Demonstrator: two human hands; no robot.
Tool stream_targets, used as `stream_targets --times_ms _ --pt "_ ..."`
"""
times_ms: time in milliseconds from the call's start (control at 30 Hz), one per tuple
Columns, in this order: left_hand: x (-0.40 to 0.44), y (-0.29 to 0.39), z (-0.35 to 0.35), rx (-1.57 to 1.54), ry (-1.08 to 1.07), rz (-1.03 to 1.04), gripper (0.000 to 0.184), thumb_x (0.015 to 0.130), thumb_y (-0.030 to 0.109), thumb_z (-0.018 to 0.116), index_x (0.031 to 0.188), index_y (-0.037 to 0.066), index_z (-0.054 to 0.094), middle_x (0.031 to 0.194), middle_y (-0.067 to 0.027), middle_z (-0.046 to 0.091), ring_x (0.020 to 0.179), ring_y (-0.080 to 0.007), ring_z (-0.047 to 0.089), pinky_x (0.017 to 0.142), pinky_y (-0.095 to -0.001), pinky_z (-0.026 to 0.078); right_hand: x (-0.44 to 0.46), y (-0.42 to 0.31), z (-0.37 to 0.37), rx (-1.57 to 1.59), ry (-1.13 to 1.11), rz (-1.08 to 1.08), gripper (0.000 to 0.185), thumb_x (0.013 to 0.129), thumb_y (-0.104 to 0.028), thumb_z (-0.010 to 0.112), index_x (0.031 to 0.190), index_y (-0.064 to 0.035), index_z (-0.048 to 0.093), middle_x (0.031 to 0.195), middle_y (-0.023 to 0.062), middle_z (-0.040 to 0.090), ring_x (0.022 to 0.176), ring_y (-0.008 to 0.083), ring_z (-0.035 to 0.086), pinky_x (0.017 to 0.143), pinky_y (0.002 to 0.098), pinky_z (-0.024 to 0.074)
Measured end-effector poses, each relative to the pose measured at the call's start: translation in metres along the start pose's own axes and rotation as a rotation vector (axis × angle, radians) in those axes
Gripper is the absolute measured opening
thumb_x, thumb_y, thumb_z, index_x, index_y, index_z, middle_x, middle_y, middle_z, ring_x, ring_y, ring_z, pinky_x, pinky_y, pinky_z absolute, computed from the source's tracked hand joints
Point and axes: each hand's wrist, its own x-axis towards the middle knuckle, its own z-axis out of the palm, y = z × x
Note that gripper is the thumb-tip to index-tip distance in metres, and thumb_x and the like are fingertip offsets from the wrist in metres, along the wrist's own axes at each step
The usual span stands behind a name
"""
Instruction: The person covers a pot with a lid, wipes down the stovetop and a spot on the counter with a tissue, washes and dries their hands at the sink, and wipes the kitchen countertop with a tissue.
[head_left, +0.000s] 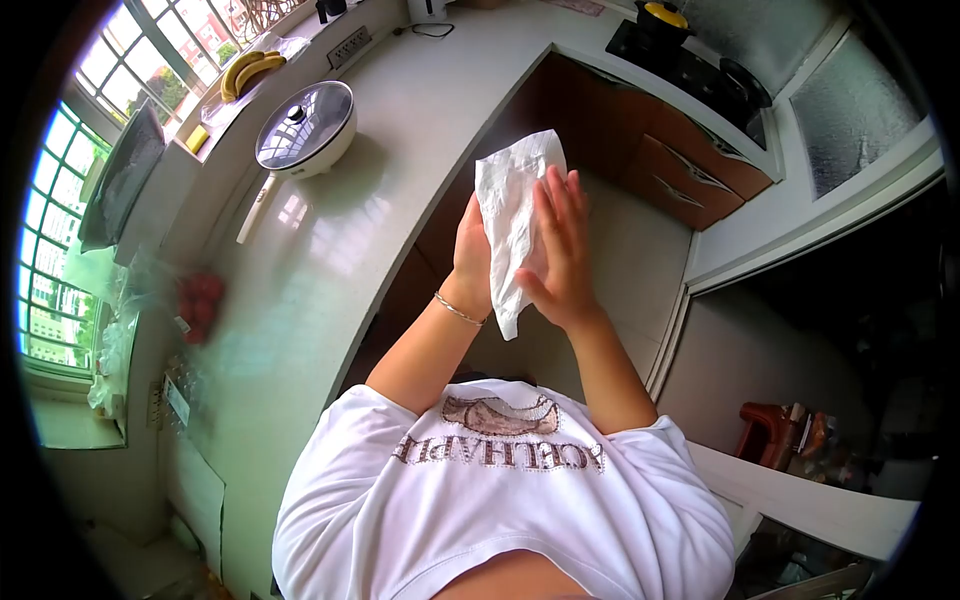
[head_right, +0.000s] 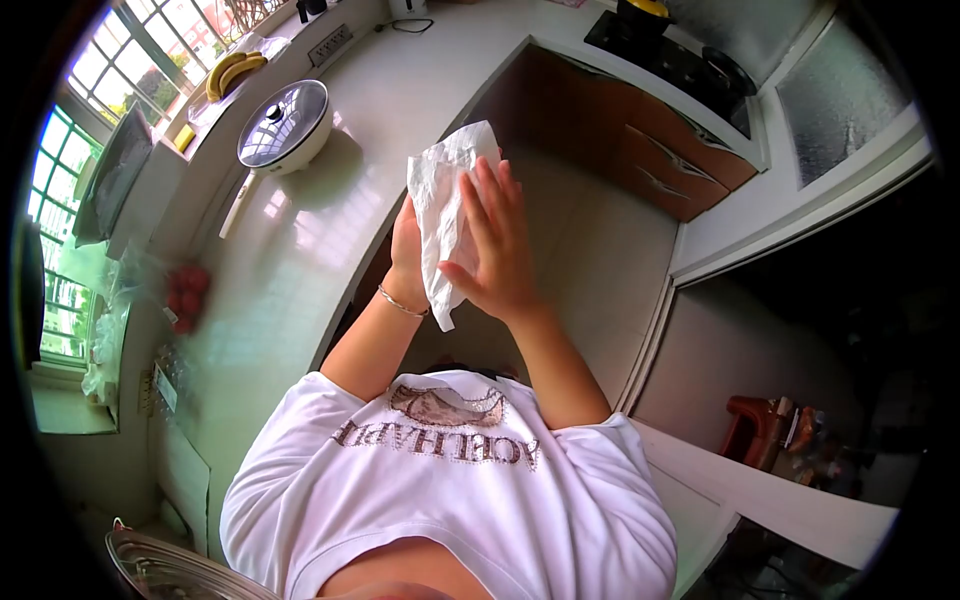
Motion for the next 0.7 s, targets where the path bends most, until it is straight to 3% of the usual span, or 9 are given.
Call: stream_targets --times_ms 100,167,233,367,400,500,567,633,700 --pt "0.000 0.002 -0.001 -0.031 -0.065 0.019 0.052 0.097 0.039 0.024 0.131 0.004 0.042 0.130 -0.0122 0.049 0.118 -0.0263 0.048 0.101 -0.0402 0.037 -0.001 0.005 -0.003 0.320 0.205 0.075 0.045 0.089 -0.031 0.053 0.125 -0.0044 0.052 0.140 0.0151 0.038 0.134 0.0358 0.028 0.108 0.0494 0.0210" --pt "0.005 0.000 0.004 0.111 0.045 0.097 0.050 0.097 0.038 0.025 0.131 0.006 0.042 0.131 -0.0121 0.048 0.118 -0.0261 0.047 0.102 -0.0396 0.037 -0.005 0.012 -0.004 -0.089 0.065 0.122 0.038 0.087 -0.027 0.056 0.117 -0.0033 0.058 0.139 0.0159 0.039 0.133 0.0363 0.029 0.108 0.0503 0.0202" --pt "0.008 -0.003 -0.007 0.091 -0.024 0.070 0.053 0.098 0.039 0.023 0.137 0.006 0.034 0.139 -0.0136 0.040 0.125 -0.0293 0.042 0.105 -0.0414 0.035 -0.002 -0.003 0.000 -0.134 -0.020 -0.009 0.016 0.080 -0.017 0.062 0.092 -0.0073 0.066 0.135 0.0123 0.045 0.131 0.0323 0.034 0.109 0.0506 0.0198" --pt "0.016 -0.025 -0.020 0.270 0.015 0.175 0.058 0.096 0.051 0.027 0.143 0.018 0.027 0.144 -0.0088 0.035 0.131 -0.0265 0.035 0.111 -0.0405 0.016 0.003 -0.017 0.001 -0.083 -0.233 -0.320 0.011 0.078 -0.020 0.065 0.089 -0.0179 0.066 0.136 0.0020 0.046 0.131 0.0222 0.035 0.110 0.0484 0.0195" --pt "0.019 -0.025 -0.029 0.269 0.010 0.171 0.058 0.096 0.051 0.027 0.143 0.018 0.027 0.144 -0.0088 0.035 0.131 -0.0265 0.035 0.111 -0.0405 0.016 0.004 -0.015 0.000 -0.166 -0.191 -0.334 0.019 0.078 -0.023 0.065 0.096 -0.0156 0.065 0.135 0.0055 0.046 0.130 0.0242 0.036 0.109 0.0487 0.0223" --pt "0.031 -0.020 -0.048 -0.138 -0.272 -0.058 0.049 0.097 0.044 0.031 0.141 0.021 0.032 0.146 -0.0107 0.031 0.128 -0.0280 0.039 0.105 -0.0415 0.032 0.008 -0.020 -0.008 -0.329 -0.135 -0.182 0.026 0.076 -0.024 0.067 0.099 -0.0109 0.065 0.133 0.0108 0.047 0.128 0.0268 0.037 0.107 0.0486 0.0251" --pt "0.030 -0.034 -0.037 0.104 -0.019 0.299 0.052 0.096 0.044 0.034 0.140 0.018 0.034 0.141 -0.0123 0.039 0.124 -0.0294 0.043 0.103 -0.0419 0.034 0.000 -0.018 0.000 -0.179 -0.117 -0.203 0.042 0.080 -0.031 0.064 0.115 -0.0083 0.058 0.136 0.0139 0.042 0.128 0.0293 0.037 0.108 0.0475 0.0247" --pt "0.036 -0.018 -0.034 0.858 0.124 -0.230 0.056 0.095 0.050 0.031 0.141 0.017 0.032 0.139 -0.0100 0.042 0.130 -0.0247 0.037 0.109 -0.0390 0.021 -0.008 -0.033 0.008 -0.216 -0.252 -0.299 0.046 0.083 -0.036 0.059 0.123 -0.0139 0.054 0.138 0.0139 0.039 0.129 0.0299 0.035 0.109 0.0457 0.0227" --pt "0.051 -0.023 -0.034 1.587 0.090 -0.143 0.051 0.092 0.043 0.047 0.135 0.015 0.044 0.130 -0.0096 0.051 0.120 -0.0248 0.047 0.102 -0.0371 0.033 -0.016 -0.030 0.029 -0.233 -0.350 -0.405 0.042 0.084 -0.036 0.057 0.123 -0.0209 0.054 0.133 0.0098 0.047 0.124 0.0260 0.042 0.109 0.0448 0.0237"
